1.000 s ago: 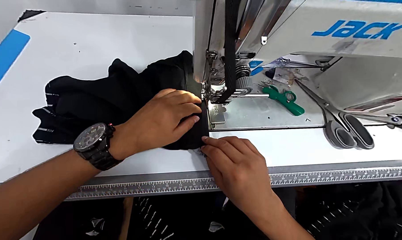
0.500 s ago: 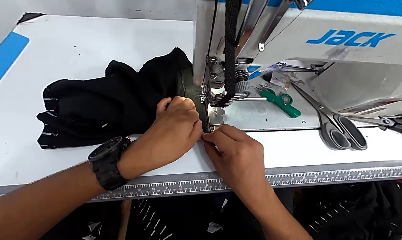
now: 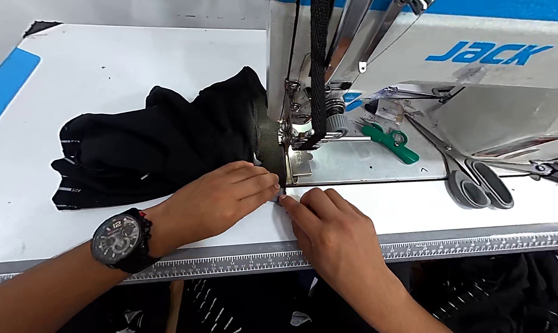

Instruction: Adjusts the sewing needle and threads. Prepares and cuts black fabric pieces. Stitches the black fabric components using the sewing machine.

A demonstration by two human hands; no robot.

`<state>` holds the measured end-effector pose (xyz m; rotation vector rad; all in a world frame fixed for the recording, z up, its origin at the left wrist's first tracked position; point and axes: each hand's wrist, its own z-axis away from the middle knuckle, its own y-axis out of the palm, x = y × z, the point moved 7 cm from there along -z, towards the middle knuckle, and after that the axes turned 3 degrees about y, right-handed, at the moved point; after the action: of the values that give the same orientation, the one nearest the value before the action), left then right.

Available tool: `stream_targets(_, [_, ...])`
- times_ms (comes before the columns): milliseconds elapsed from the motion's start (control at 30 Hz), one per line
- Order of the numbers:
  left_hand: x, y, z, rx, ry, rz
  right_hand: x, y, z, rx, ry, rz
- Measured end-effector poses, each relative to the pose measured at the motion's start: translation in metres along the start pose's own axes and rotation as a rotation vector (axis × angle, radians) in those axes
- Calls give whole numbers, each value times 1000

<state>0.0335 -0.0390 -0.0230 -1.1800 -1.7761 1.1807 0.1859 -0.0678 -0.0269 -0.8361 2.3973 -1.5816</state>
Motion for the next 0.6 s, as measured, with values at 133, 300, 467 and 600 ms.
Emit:
stream_targets(133, [18, 4, -5, -54, -98, 124, -3, 4, -11, 26, 40, 26])
stream_targets(300, [42, 6, -16, -74, -116, 94, -3, 10, -26, 99, 115, 105])
stream_targets(467, [61, 1, -26, -136, -99, 63, -16, -11, -20, -17, 104, -21])
stream_targets(600, [82, 6, -30, -126, -124, 86, -84, -43, -14, -84, 261, 74])
